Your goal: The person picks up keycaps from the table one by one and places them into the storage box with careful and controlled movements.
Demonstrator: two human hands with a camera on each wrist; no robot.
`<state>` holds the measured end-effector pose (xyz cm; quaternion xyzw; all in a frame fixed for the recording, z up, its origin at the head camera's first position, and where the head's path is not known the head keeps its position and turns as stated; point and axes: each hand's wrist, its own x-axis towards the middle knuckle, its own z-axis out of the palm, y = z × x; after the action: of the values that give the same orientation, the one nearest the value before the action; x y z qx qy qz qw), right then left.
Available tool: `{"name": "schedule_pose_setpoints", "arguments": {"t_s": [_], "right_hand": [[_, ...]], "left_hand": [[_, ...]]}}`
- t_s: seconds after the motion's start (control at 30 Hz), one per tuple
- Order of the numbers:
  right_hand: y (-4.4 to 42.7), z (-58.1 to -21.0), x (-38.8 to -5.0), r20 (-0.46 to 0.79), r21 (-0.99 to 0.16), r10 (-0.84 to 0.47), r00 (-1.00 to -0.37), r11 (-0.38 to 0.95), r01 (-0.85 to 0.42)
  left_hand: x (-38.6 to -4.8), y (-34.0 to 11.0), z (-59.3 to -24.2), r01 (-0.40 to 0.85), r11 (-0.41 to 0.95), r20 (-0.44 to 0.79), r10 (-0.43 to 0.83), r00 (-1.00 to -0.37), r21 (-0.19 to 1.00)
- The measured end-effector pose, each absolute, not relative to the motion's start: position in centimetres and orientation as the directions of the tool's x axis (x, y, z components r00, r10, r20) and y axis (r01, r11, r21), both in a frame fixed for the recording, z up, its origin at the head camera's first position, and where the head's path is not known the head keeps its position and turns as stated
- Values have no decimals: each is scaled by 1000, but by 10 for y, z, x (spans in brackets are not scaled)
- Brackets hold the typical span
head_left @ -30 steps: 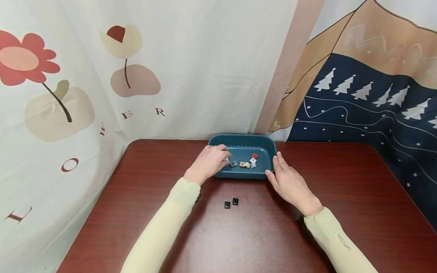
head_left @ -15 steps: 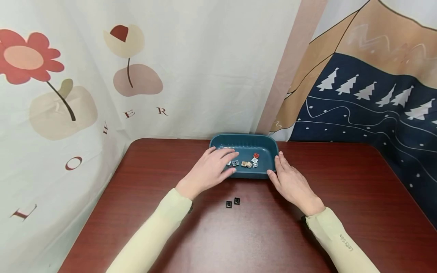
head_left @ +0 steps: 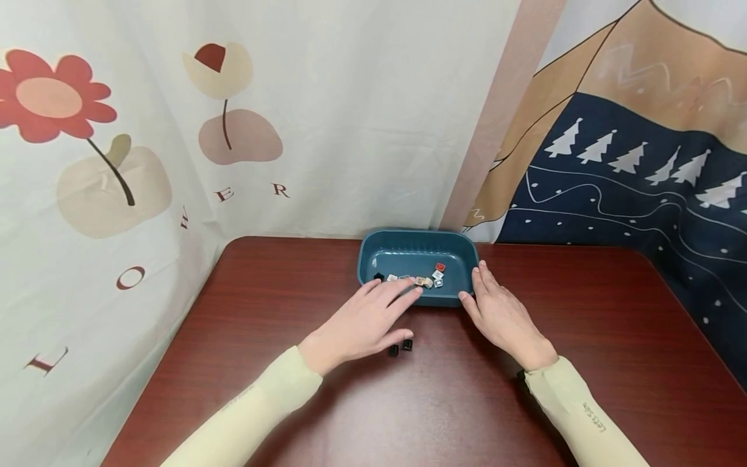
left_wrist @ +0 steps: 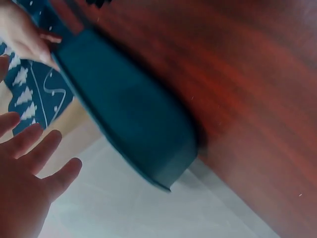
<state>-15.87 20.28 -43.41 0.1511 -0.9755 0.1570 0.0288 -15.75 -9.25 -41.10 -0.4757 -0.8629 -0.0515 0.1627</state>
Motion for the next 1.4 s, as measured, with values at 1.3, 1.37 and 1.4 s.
{"name": "schedule_pose_setpoints", "arguments": {"t_s": [1.3, 1.37, 1.4], "right_hand": [[203, -435, -159, 93, -306, -279, -956, 905, -294], [204, -435, -158, 93, -306, -278, -956, 906, -293], [204, -435, -158, 94, -307, -277, -956, 906, -292]], "left_hand": [[-120, -88, -448, 772, 579, 181, 815, -550, -263], [-120, -88, -448, 772, 577, 190, 817, -545, -268], [-120, -89, -448, 772, 575, 191, 818, -542, -271]]}}
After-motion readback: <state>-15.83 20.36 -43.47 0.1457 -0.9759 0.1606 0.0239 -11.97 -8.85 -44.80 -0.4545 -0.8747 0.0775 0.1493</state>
